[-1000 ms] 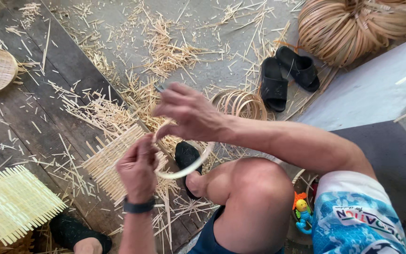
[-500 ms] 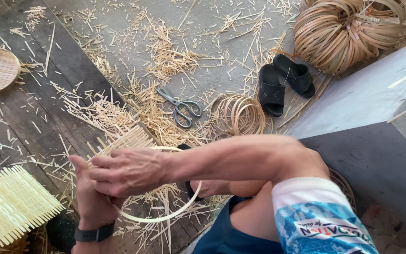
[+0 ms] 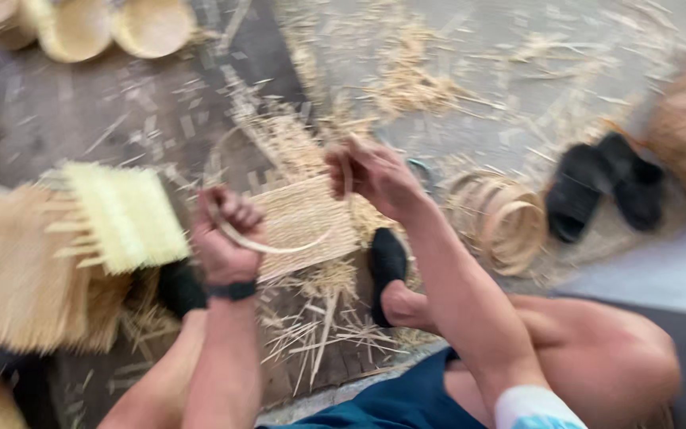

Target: The person sits on the floor and repeatedly assembles small round bamboo bowls by placing a woven bamboo mat over a circular wooden mold, then trimming the excess mat with shears. Finished bowls are stacked nearby.

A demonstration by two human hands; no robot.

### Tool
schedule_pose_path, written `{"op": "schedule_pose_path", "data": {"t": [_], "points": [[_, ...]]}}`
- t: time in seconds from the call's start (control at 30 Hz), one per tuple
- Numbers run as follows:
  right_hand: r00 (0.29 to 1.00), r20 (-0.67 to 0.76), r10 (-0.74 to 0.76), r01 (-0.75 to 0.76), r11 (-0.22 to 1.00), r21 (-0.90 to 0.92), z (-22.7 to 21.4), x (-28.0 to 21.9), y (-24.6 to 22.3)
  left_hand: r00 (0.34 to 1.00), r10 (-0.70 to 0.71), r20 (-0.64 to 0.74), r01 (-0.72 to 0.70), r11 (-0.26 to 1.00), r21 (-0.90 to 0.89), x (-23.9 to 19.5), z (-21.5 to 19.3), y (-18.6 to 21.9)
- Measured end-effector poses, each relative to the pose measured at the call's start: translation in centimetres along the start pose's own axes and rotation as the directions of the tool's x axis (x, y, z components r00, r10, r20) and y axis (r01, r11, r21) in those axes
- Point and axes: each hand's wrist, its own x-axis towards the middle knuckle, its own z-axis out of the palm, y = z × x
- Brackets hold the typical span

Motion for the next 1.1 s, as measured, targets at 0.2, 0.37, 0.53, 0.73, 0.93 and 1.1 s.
{"op": "schedule_pose_path", "data": {"t": [0.2,0.37,0.53,0.73,0.93,1.1], "points": [[0.996,0.048,0.076,-0.085,0.974,0.212,-1.0,0.6,3.3,0.959,-0.211,-0.188,0.279,0.799,0.533,1.2,0.1,2.7],[0.987,0.022,0.16,-0.161,0.987,0.022,-1.2,1.5,3.4,0.907,-0.332,-0.258,0.419,0.657,0.627,2.1,-0.6,2.9],[0.969,0.023,0.245,-0.243,0.968,-0.066,-1.6,1.5,3.3,0.926,-0.297,-0.232,0.377,0.755,0.537,2.1,-1.6,1.9],[0.959,0.039,0.28,-0.277,0.958,-0.079,-1.6,1.5,3.0,0.925,-0.268,-0.27,0.375,0.762,0.529,1.3,-2.1,1.8],[0.936,-0.01,0.352,-0.352,0.932,-0.082,-1.2,1.0,3.4,0.882,-0.322,-0.345,0.472,0.636,0.61,1.4,-2.2,0.5],[0.93,-0.113,0.35,-0.368,0.88,-0.301,-1.2,1.7,3.1,0.899,-0.276,-0.341,0.436,0.642,0.63,1.7,-3.2,0.6]]}}
